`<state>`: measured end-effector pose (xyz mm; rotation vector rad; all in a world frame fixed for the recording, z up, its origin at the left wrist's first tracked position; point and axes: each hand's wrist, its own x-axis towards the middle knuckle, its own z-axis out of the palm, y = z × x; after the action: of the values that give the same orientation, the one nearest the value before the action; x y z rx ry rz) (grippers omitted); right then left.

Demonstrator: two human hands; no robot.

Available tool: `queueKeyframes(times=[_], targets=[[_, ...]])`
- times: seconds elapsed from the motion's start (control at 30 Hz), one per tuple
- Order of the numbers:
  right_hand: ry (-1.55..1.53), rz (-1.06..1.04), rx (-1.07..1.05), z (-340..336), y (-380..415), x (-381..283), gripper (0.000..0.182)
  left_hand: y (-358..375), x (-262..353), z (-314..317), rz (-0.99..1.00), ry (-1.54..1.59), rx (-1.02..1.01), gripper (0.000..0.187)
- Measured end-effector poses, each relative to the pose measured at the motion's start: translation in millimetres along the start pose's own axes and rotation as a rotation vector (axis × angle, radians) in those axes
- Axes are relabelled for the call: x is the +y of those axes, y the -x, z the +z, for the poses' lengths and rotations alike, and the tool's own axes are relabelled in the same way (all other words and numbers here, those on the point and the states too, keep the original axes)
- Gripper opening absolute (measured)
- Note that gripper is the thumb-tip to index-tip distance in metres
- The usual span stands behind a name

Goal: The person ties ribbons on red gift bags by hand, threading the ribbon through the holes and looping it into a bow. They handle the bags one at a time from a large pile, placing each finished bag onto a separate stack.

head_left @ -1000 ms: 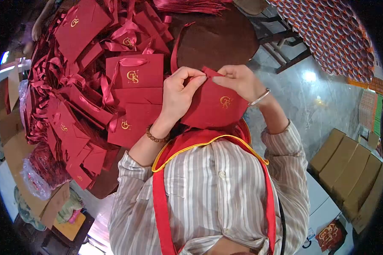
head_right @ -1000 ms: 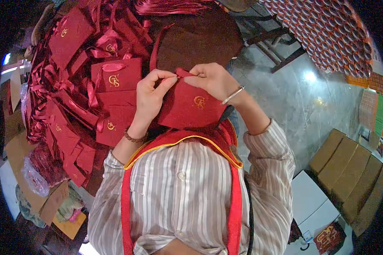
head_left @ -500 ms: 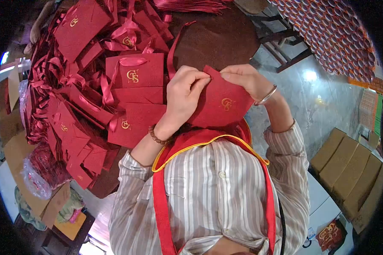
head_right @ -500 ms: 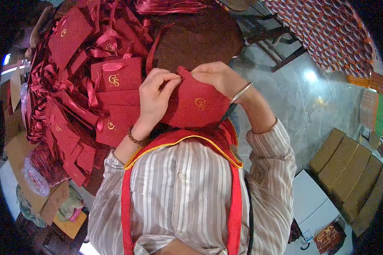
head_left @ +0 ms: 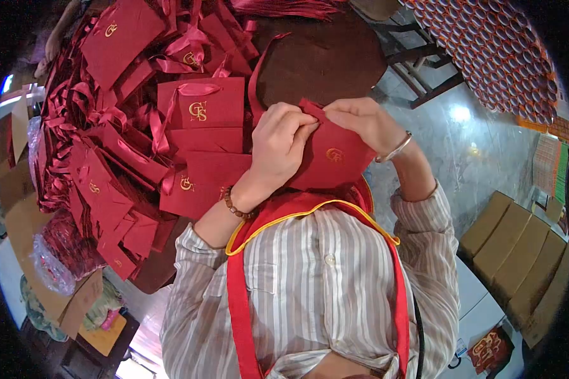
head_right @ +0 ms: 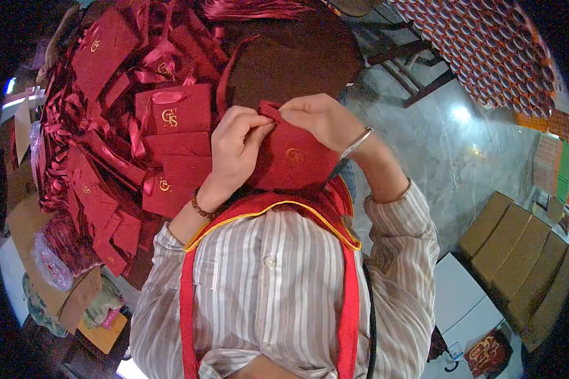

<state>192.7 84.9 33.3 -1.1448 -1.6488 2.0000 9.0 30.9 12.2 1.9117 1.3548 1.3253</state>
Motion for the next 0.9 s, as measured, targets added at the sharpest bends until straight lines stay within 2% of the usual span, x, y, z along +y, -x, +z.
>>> queueKeyframes(times=[0.07,0.23,0.27,0.33,0.43,0.57,0.63,0.67,0.77,0.83,0.9], targets=[[0.102,-0.029,0.027,4.4,4.6,-4.5,0.024,0.0,2.0,-1.6,-0.024,0.003,-0.026,0.010],[0.003,-0.091,0.023,12.8,7.9,-1.2,0.026,-6.8,9.0,-5.9,-0.026,-0.070,-0.117,0.010],[0.003,-0.091,0.023,12.8,9.4,-5.3,0.026,-7.6,9.7,-5.9,0.019,-0.115,-0.125,0.010],[0.225,-0.022,0.006,12.9,13.6,-17.1,0.027,-8.8,10.8,-6.8,0.063,-0.161,-0.133,0.010],[0.169,-0.026,0.007,12.3,12.2,-12.0,0.027,-11.8,11.1,-7.8,0.160,-0.220,-0.160,0.011],[0.184,-0.033,0.010,11.5,13.3,-9.1,0.029,-13.3,10.3,-9.6,0.080,-0.165,-0.211,0.010],[-0.028,0.069,-0.058,10.9,14.7,-8.7,0.034,-13.9,8.8,-10.6,0.032,-0.134,-0.223,0.009],[-0.028,0.070,-0.058,9.7,15.0,-8.0,0.034,-14.5,7.3,-11.6,-0.050,-0.086,-0.247,0.007],[-0.089,-0.028,-0.167,1.9,14.1,-0.7,0.041,-14.5,4.6,-10.6,-0.203,0.008,-0.279,0.006],[0.249,-0.168,-0.160,-4.0,12.1,7.1,0.044,-13.9,0.0,-9.5,-0.273,0.052,-0.287,0.006],[0.312,-0.155,-0.146,-5.3,11.1,-2.1,0.040,-13.5,-9.1,-8.6,-0.272,0.044,-0.325,0.006]])
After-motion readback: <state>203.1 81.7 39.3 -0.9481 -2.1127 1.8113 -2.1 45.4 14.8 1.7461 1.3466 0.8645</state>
